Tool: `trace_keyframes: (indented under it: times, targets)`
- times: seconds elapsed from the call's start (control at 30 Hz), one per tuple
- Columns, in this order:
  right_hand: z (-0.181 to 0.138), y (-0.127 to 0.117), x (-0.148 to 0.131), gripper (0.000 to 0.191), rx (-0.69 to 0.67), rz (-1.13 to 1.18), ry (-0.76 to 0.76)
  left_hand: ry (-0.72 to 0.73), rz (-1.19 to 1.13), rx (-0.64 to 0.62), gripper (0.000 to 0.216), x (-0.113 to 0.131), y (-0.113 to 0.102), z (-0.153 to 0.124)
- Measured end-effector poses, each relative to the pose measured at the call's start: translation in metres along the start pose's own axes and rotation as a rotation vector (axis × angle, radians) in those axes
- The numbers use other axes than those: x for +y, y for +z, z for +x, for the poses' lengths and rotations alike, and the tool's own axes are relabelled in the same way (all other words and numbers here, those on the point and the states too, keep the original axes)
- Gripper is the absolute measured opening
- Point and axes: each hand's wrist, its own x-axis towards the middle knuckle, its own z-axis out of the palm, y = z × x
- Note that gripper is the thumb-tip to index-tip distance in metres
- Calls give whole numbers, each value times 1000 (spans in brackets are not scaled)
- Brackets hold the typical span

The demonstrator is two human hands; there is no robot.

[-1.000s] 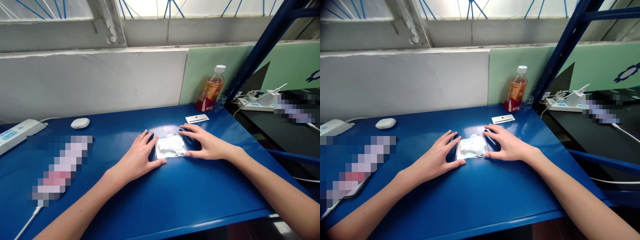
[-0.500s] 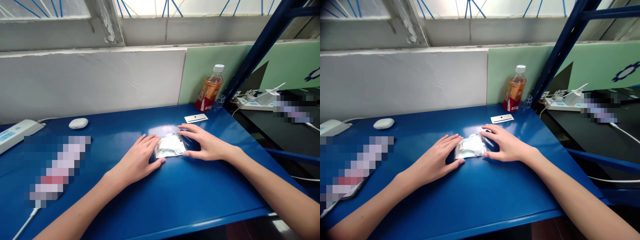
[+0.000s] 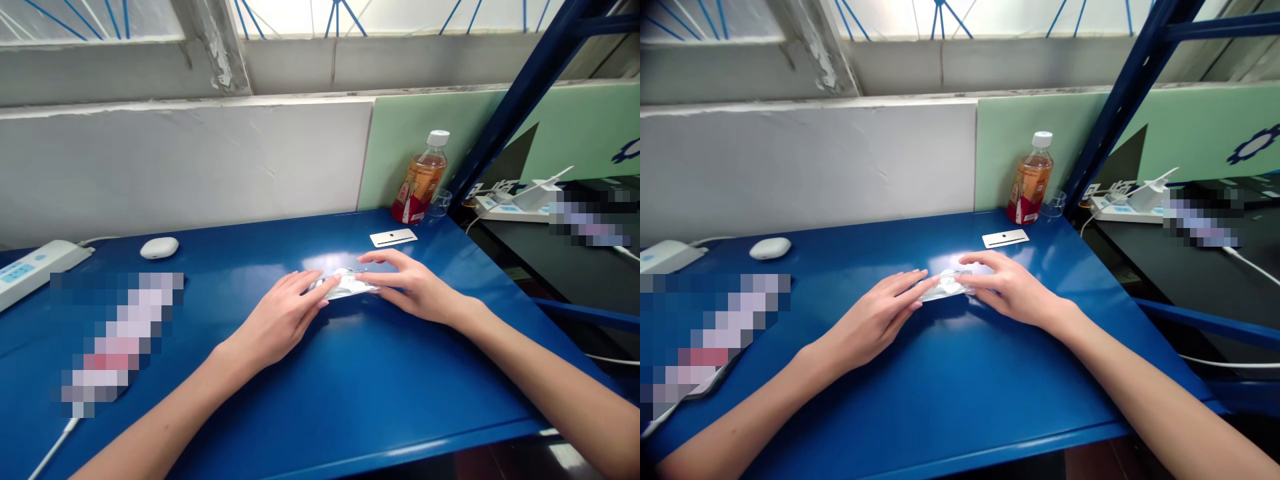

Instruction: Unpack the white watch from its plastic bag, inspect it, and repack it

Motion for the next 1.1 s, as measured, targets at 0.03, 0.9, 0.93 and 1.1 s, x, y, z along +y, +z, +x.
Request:
trace_keyframes:
  times: [0.03, 0.9, 0.93, 1.1]
  targets:
    - [1, 0, -2, 30, 31, 37, 1, 15, -20, 48, 42, 1, -1, 0]
    - [0, 3, -2, 28, -23, -63, 343, -102, -109, -25, 61, -5, 9, 0]
    - [0, 1, -2, 29, -33, -103, 287, -112, -106, -45, 60, -6, 8, 0]
    - [1, -3, 0, 52, -210, -121, 137, -159, -56, -132, 60, -6, 6, 0]
